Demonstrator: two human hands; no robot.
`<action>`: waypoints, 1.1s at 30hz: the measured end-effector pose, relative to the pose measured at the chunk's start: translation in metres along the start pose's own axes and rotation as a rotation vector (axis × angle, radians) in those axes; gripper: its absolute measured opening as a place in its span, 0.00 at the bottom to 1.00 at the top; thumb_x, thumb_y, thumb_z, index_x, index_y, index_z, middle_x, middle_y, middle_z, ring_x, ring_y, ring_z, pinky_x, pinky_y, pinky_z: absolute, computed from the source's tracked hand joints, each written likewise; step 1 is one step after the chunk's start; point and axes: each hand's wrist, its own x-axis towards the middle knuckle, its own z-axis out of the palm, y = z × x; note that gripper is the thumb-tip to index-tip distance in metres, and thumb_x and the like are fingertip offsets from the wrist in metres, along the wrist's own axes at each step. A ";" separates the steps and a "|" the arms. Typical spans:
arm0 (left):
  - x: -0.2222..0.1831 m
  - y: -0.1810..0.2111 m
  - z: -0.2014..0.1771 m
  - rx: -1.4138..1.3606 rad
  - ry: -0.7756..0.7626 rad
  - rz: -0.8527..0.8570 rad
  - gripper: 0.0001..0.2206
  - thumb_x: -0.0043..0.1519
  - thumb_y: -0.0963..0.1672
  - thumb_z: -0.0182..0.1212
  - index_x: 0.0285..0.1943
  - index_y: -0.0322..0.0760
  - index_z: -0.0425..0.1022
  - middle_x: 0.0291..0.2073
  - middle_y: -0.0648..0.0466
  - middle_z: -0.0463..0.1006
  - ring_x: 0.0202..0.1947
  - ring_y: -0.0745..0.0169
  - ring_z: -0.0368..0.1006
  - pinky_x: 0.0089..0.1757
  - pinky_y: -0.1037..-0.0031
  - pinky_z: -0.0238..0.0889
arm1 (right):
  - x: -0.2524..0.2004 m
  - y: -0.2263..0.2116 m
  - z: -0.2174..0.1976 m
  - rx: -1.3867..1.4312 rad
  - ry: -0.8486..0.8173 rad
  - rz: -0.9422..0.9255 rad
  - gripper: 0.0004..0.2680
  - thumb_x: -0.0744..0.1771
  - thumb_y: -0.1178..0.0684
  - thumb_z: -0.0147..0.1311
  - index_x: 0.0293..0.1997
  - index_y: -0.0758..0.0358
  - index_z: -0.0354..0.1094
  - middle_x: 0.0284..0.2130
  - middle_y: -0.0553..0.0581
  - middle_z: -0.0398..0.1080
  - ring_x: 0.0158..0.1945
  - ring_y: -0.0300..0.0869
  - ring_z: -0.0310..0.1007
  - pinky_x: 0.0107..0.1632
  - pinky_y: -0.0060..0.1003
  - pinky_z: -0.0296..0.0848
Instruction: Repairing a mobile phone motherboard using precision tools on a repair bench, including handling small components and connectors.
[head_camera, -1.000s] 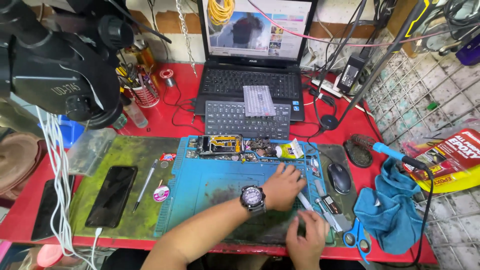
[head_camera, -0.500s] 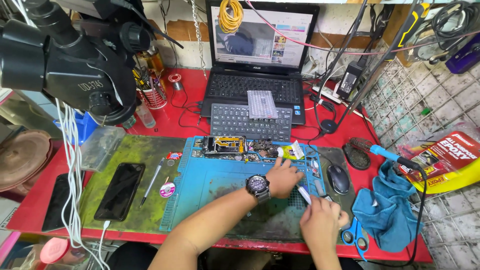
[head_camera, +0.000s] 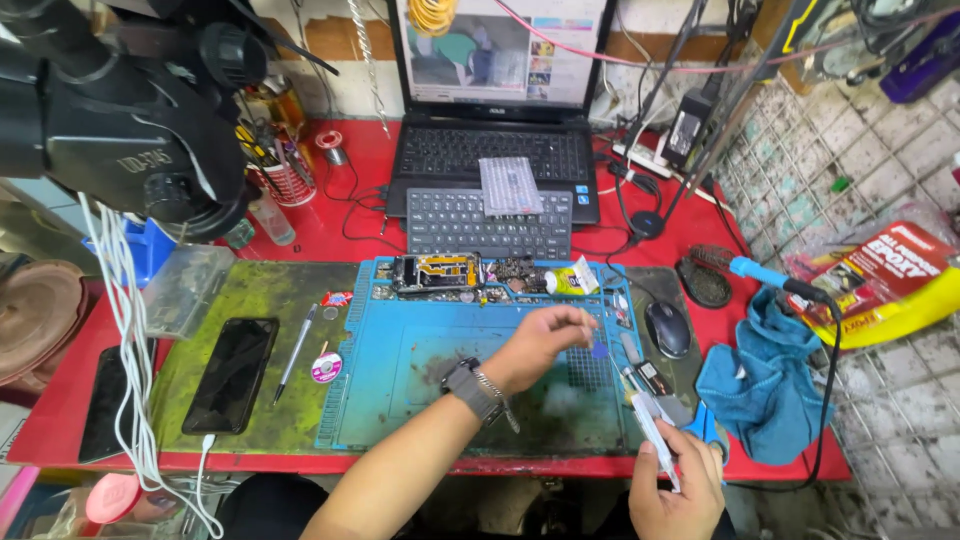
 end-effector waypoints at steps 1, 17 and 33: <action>-0.008 0.003 0.002 -0.002 -0.007 -0.011 0.04 0.61 0.41 0.61 0.33 0.43 0.77 0.44 0.52 0.79 0.55 0.56 0.74 0.59 0.59 0.67 | -0.004 -0.004 -0.003 -0.008 -0.001 0.011 0.06 0.67 0.61 0.56 0.46 0.70 0.76 0.40 0.64 0.76 0.41 0.55 0.69 0.48 0.48 0.69; -0.044 0.023 0.010 -0.290 0.009 0.122 0.03 0.64 0.41 0.63 0.42 0.36 0.78 0.32 0.53 0.79 0.35 0.65 0.73 0.44 0.71 0.65 | -0.007 -0.033 -0.005 0.015 -0.049 0.022 0.08 0.68 0.54 0.56 0.48 0.68 0.76 0.41 0.62 0.75 0.45 0.51 0.70 0.45 0.44 0.72; -0.087 -0.013 0.044 -0.199 -0.033 -0.108 0.14 0.66 0.42 0.60 0.60 0.34 0.73 0.45 0.56 0.79 0.46 0.70 0.74 0.51 0.75 0.69 | -0.021 -0.021 0.044 0.326 -0.138 0.265 0.12 0.69 0.53 0.55 0.55 0.71 0.72 0.49 0.63 0.71 0.53 0.47 0.74 0.54 0.38 0.73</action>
